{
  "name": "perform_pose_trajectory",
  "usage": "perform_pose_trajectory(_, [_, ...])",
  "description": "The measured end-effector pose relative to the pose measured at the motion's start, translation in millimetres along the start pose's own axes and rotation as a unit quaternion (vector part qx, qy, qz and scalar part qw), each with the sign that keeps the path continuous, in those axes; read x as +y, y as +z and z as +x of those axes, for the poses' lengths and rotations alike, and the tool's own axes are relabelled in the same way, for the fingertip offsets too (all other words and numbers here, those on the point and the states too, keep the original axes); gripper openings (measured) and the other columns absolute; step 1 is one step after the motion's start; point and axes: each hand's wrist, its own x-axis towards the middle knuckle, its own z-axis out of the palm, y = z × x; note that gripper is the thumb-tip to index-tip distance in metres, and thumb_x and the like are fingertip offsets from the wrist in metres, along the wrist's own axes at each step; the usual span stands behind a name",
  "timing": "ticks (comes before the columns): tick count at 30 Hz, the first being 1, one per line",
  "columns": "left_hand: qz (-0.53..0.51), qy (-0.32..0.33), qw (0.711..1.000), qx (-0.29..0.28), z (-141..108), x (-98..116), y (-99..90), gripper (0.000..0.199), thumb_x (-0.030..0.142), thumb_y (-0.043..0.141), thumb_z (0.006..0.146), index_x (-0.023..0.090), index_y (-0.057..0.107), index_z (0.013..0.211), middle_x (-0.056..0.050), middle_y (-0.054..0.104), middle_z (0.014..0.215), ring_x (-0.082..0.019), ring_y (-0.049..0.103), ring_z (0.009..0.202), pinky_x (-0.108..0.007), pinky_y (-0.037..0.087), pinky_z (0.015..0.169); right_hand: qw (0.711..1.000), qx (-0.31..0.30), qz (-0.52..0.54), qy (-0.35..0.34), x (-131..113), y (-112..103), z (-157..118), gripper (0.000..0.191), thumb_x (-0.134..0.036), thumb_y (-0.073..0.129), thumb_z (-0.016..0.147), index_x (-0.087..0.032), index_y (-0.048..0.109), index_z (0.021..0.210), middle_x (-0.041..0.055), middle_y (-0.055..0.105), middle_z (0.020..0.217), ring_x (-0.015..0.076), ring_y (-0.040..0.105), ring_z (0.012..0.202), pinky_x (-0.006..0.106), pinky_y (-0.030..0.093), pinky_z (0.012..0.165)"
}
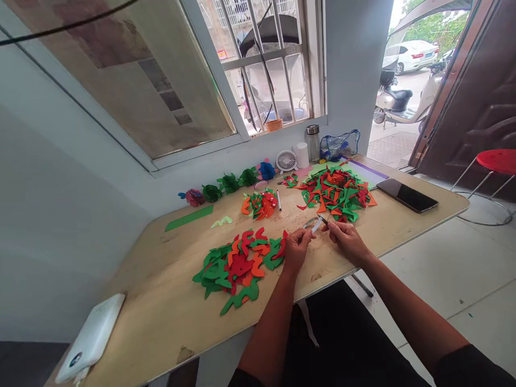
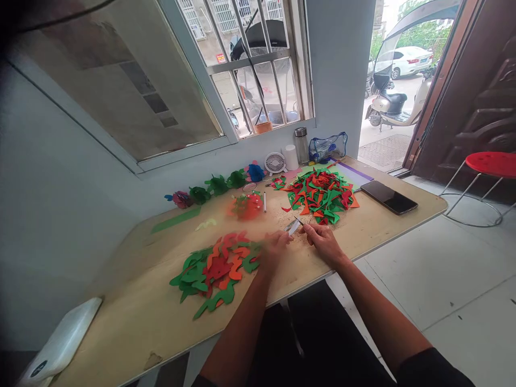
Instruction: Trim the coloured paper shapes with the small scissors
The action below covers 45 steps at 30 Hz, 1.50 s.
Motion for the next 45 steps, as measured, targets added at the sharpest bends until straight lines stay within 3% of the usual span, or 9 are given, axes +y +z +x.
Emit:
perform_pose_trajectory(18, [-0.007,-0.022,1.000,0.000,-1.2,4.4,0.3,0.037,0.047,0.055,0.077,0.016,0.066,0.061,-0.001,0.057,0.056,-0.011,0.047,0.053,-0.023,0.034,0.052,1.000,0.023,0.013,0.012,3.5,3.8,-0.4,0.049,-0.060,0.047,0.082,-0.016,0.065,0.070,-0.0048,0.034,0.047,0.0093,0.030,0.046,0.025,0.025,0.045])
perform_pose_trajectory(26, [-0.019,-0.013,1.000,0.001,-1.6,2.6,0.2,0.036,0.047,0.055,0.078,0.016,0.066,0.062,-0.001,0.058,0.058,-0.011,0.045,0.053,-0.023,0.033,0.051,0.999,0.035,-0.027,-0.014,0.3,2.3,-1.6,0.050,-0.060,0.043,0.084,-0.016,0.065,0.074,-0.0026,0.042,0.050,0.0111,0.038,0.049,0.025,0.032,0.050])
perform_pose_trajectory(30, [-0.011,-0.004,1.000,0.009,-2.8,4.3,-0.9,0.036,0.047,0.055,0.079,0.016,0.067,0.064,-0.001,0.058,0.060,-0.011,0.046,0.056,-0.023,0.035,0.053,0.999,0.034,-0.039,-0.017,3.8,2.7,-1.2,0.051,-0.061,0.042,0.085,-0.017,0.065,0.074,-0.0020,0.043,0.050,0.0120,0.040,0.050,0.025,0.032,0.050])
perform_pose_trajectory(37, [-0.008,0.003,1.000,-0.012,-4.0,7.6,-1.9,0.032,0.043,0.054,0.080,0.017,0.069,0.069,0.000,0.057,0.061,-0.011,0.047,0.056,-0.023,0.035,0.053,0.997,0.029,-0.060,-0.036,8.1,3.9,-1.9,0.047,-0.054,0.044,0.086,-0.018,0.057,0.059,-0.0018,0.045,0.052,0.0114,0.041,0.053,0.025,0.031,0.052])
perform_pose_trajectory(45, [0.008,0.014,0.999,-0.027,-3.3,3.2,-1.5,0.033,0.043,0.054,0.080,0.016,0.070,0.069,-0.003,0.063,0.065,-0.013,0.052,0.061,-0.024,0.039,0.058,0.997,0.018,-0.062,-0.036,6.1,3.0,-3.1,0.043,-0.051,0.045,0.086,-0.017,0.061,0.066,-0.0019,0.047,0.052,0.0115,0.042,0.052,0.025,0.031,0.051])
